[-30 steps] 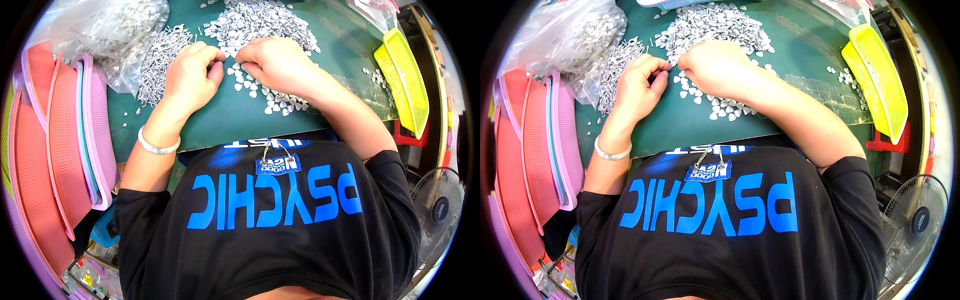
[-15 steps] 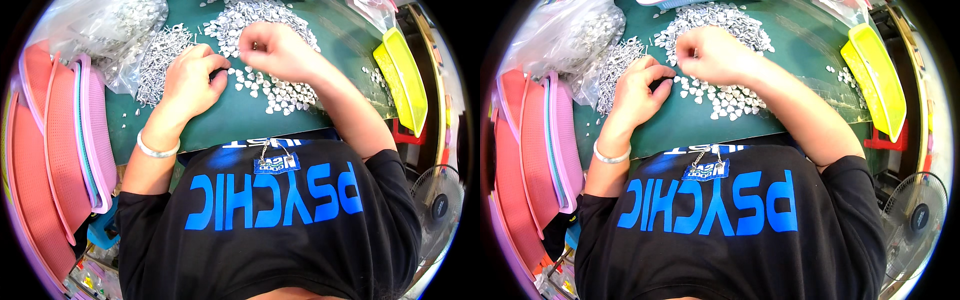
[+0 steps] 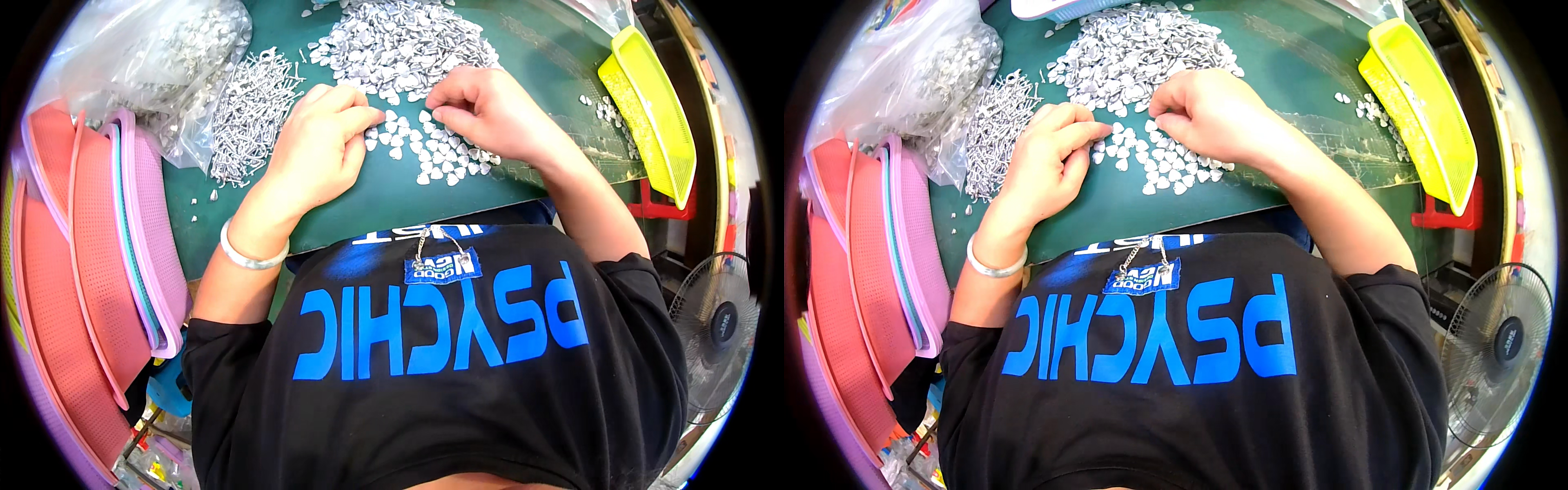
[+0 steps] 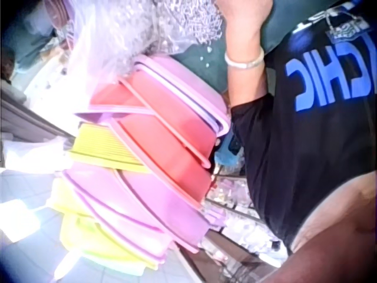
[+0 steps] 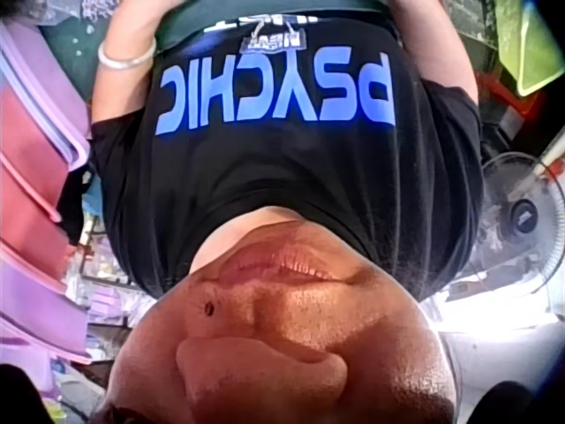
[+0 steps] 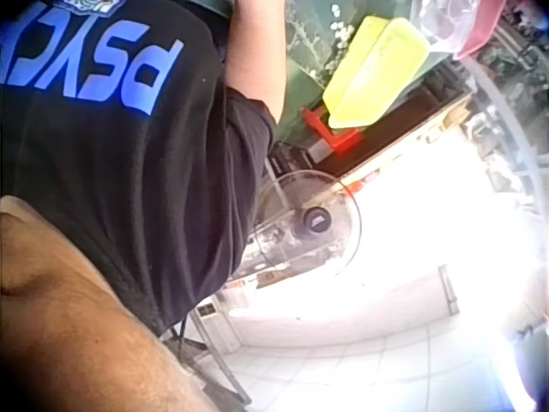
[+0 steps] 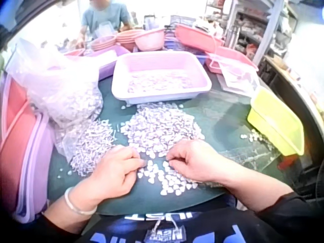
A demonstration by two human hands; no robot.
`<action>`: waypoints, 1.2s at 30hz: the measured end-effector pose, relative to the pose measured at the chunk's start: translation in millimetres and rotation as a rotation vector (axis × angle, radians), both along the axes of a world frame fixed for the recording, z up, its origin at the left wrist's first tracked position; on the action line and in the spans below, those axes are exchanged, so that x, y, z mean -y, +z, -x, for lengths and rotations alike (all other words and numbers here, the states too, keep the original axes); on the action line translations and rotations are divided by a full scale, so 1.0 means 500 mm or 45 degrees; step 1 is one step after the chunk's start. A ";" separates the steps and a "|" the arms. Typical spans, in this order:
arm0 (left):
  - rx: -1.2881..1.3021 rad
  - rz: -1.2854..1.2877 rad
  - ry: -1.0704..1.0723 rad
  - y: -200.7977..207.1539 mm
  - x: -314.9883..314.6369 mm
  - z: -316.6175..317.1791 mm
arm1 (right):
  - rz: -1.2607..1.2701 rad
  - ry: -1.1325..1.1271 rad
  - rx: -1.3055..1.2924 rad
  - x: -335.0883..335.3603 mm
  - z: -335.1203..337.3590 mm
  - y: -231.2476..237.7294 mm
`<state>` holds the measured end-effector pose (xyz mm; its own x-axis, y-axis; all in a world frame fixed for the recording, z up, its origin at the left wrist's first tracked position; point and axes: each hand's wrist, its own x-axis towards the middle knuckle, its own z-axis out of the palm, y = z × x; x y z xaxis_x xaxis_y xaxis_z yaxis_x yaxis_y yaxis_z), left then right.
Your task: The person sits at a green table and uses both hands to pick up small, white, heart-shaped objects and silver pins. They insert the pins into the objects and place the assembled pieces into a yellow basket.
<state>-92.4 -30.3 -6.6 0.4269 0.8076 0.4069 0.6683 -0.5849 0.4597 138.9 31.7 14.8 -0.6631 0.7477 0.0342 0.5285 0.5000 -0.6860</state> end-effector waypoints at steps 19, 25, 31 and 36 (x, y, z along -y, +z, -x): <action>0.049 -0.026 -0.003 0.006 -0.013 -0.028 | -0.437 0.187 0.002 -0.001 -0.005 -0.008; -0.059 -0.051 0.176 0.005 -0.014 -0.030 | -0.387 0.213 0.051 0.001 0.002 -0.011; -0.028 -0.079 0.118 0.005 -0.015 -0.026 | -0.315 0.101 -0.023 -0.010 -0.020 -0.012; -0.172 -0.064 0.131 0.009 -0.014 -0.033 | -0.292 0.086 0.011 -0.010 -0.027 -0.015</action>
<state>-75.8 -23.3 -1.9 0.3965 0.8300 0.3924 0.7794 -0.5302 0.3340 152.3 36.5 7.2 -0.7125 0.6748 0.1921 0.4939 0.6769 -0.5458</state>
